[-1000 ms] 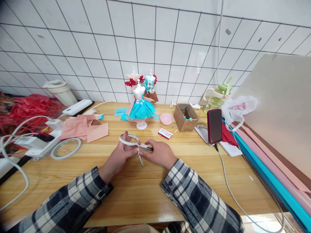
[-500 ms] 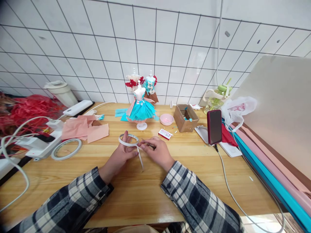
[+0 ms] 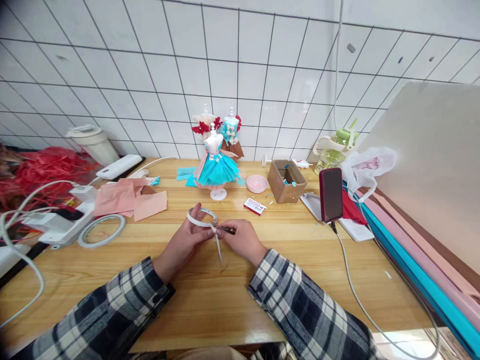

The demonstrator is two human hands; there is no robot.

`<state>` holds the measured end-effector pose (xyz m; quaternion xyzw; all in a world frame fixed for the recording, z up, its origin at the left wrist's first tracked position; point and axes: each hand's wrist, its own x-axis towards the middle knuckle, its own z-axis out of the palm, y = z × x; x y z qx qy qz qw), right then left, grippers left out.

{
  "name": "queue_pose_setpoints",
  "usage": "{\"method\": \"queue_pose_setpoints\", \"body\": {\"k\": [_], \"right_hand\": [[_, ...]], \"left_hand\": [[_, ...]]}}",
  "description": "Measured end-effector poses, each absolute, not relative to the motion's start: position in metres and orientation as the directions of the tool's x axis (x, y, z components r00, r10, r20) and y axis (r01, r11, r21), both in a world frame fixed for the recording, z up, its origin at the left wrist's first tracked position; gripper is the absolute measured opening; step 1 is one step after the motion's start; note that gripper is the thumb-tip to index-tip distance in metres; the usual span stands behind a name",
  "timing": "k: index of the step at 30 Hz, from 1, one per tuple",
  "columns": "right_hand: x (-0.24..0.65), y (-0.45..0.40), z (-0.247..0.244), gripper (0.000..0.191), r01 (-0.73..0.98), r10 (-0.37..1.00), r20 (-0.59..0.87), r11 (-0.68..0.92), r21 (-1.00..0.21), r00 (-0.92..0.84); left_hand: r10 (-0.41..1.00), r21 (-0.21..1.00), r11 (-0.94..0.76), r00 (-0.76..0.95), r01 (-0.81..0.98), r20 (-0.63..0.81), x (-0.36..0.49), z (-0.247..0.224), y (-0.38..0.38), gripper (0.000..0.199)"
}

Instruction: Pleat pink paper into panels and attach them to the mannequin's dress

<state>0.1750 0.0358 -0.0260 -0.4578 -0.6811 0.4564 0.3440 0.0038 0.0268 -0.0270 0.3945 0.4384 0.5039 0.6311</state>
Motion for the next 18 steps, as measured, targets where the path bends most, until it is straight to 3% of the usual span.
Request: {"method": "queue_pose_setpoints", "body": {"k": [9, 18], "right_hand": [[0.167, 0.022, -0.023, 0.017, 0.381, 0.945, 0.194, 0.286, -0.879, -0.263], [0.170, 0.023, -0.018, 0.024, 0.428, 0.930, 0.195, 0.320, -0.845, -0.311]], "left_hand": [[0.999, 0.980, 0.003, 0.043, -0.200, 0.005, 0.003, -0.026, 0.027, 0.110], [0.998, 0.991, -0.050, 0.040, -0.120, 0.055, 0.001, -0.023, 0.025, 0.109]]}}
